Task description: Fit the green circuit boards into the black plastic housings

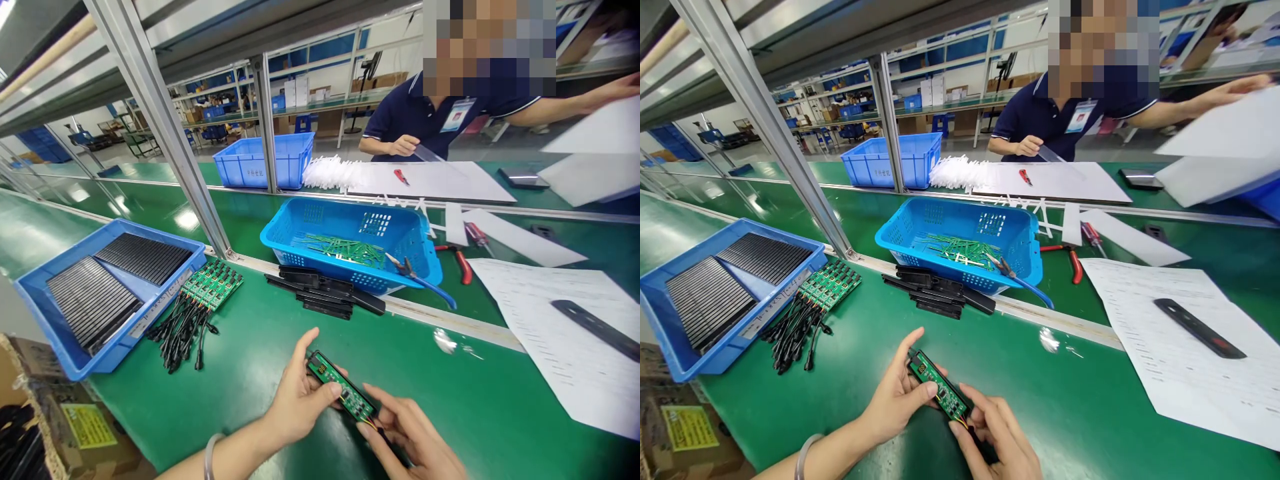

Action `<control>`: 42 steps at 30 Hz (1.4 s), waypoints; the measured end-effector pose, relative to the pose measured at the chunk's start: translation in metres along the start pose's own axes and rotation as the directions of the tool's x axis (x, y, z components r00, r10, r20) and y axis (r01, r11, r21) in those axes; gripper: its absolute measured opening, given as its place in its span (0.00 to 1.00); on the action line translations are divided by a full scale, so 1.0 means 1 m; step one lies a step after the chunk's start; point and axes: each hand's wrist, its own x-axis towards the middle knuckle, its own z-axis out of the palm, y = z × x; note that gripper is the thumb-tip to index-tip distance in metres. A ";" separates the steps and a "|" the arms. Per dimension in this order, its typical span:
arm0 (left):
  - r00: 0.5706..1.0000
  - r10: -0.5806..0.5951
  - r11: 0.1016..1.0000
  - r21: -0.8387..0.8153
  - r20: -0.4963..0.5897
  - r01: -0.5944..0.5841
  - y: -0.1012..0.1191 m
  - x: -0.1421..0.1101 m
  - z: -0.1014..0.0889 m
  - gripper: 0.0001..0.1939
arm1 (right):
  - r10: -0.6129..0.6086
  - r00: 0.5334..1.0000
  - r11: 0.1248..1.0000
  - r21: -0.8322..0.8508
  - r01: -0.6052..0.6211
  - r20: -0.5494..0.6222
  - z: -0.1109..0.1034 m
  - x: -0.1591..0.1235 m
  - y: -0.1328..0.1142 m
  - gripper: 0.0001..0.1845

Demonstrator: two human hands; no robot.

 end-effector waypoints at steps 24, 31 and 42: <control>0.979 0.126 0.989 0.092 -0.158 -0.112 0.009 -0.005 0.005 0.32 | 0.005 1.000 0.986 -0.169 -0.001 0.025 0.008 0.001 -0.018 0.19; 0.988 0.110 0.991 0.085 -0.112 -0.101 0.014 -0.008 0.007 0.32 | 0.096 0.995 0.995 -0.028 -0.096 -0.026 0.016 -0.002 -0.017 0.19; 0.991 0.081 0.993 0.098 -0.107 -0.071 0.016 -0.010 0.004 0.32 | 0.261 0.965 0.954 0.148 -0.261 0.020 0.020 -0.001 -0.017 0.19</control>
